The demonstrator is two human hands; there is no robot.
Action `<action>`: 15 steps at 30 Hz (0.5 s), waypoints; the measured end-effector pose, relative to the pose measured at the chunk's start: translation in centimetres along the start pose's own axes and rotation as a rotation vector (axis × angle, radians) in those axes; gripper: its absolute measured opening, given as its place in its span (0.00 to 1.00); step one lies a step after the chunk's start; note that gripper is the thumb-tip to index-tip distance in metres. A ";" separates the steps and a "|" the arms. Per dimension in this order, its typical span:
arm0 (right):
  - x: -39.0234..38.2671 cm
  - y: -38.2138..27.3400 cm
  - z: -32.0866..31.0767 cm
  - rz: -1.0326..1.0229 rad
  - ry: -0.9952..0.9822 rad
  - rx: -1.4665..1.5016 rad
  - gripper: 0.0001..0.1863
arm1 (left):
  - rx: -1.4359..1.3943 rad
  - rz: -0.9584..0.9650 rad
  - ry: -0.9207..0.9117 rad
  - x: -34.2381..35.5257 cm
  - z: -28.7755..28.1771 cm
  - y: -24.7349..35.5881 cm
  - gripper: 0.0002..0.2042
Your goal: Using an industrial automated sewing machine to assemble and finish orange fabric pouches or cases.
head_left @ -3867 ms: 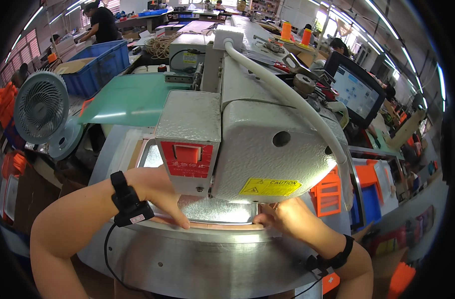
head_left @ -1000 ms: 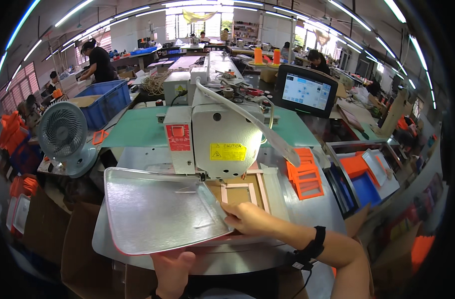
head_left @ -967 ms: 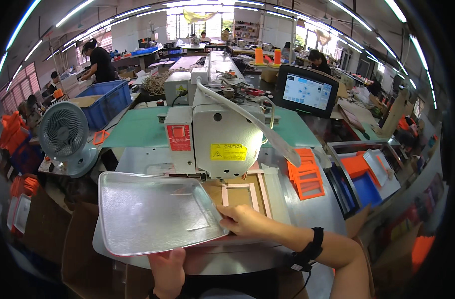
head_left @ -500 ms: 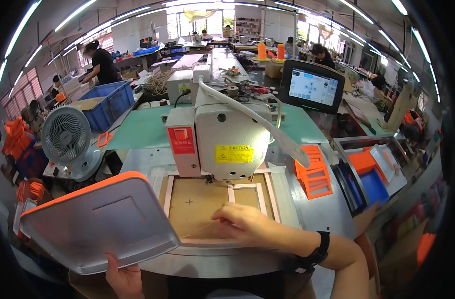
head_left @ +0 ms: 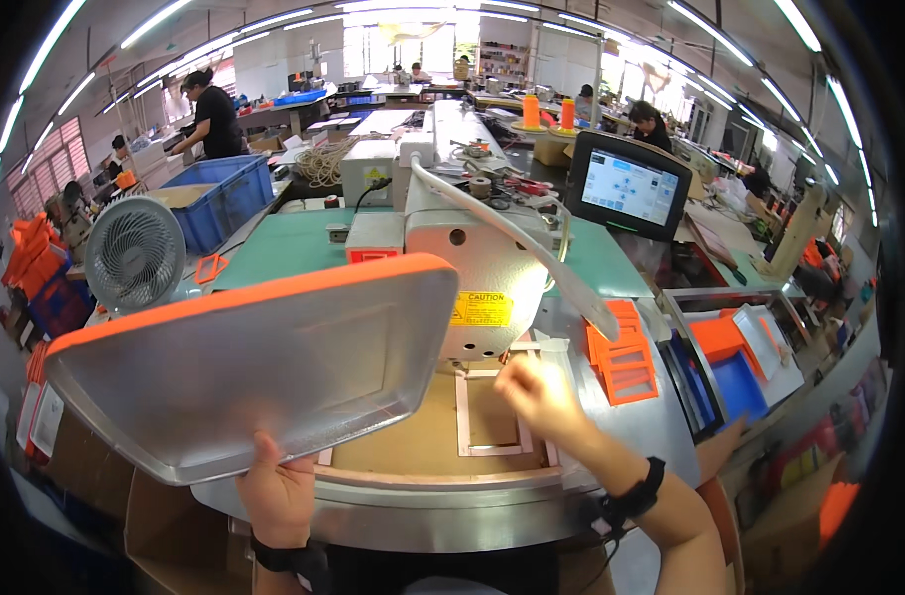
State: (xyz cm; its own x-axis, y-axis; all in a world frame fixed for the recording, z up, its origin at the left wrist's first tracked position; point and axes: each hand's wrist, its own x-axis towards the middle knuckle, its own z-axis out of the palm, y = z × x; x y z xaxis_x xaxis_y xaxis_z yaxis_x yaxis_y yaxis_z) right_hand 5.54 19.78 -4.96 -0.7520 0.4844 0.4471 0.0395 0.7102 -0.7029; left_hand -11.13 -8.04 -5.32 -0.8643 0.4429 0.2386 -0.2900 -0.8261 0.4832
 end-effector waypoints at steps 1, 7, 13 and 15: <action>-0.4 -0.8 1.5 0.033 -0.104 0.005 0.05 | -0.045 -0.013 0.010 0.0 -0.5 0.1 0.18; -1.8 -7.1 2.6 0.102 -0.786 0.525 0.14 | -0.200 -0.137 -0.017 0.6 0.5 0.6 0.16; -1.2 -3.9 -1.9 0.256 -0.170 0.602 0.03 | -0.184 -0.257 -0.046 0.2 0.2 0.4 0.16; -0.7 -3.4 -1.3 0.128 0.098 0.548 0.02 | -0.140 -0.235 0.000 0.2 0.9 -1.4 0.16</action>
State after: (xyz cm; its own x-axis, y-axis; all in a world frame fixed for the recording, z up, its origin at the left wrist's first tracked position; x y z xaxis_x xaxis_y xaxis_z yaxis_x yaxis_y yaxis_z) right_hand 6.78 17.72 -2.10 -0.6978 0.6132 0.3703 -0.2404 0.2865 -0.9274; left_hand -10.52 -6.53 -5.20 -0.7666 0.6281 0.1334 -0.5366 -0.7407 0.4043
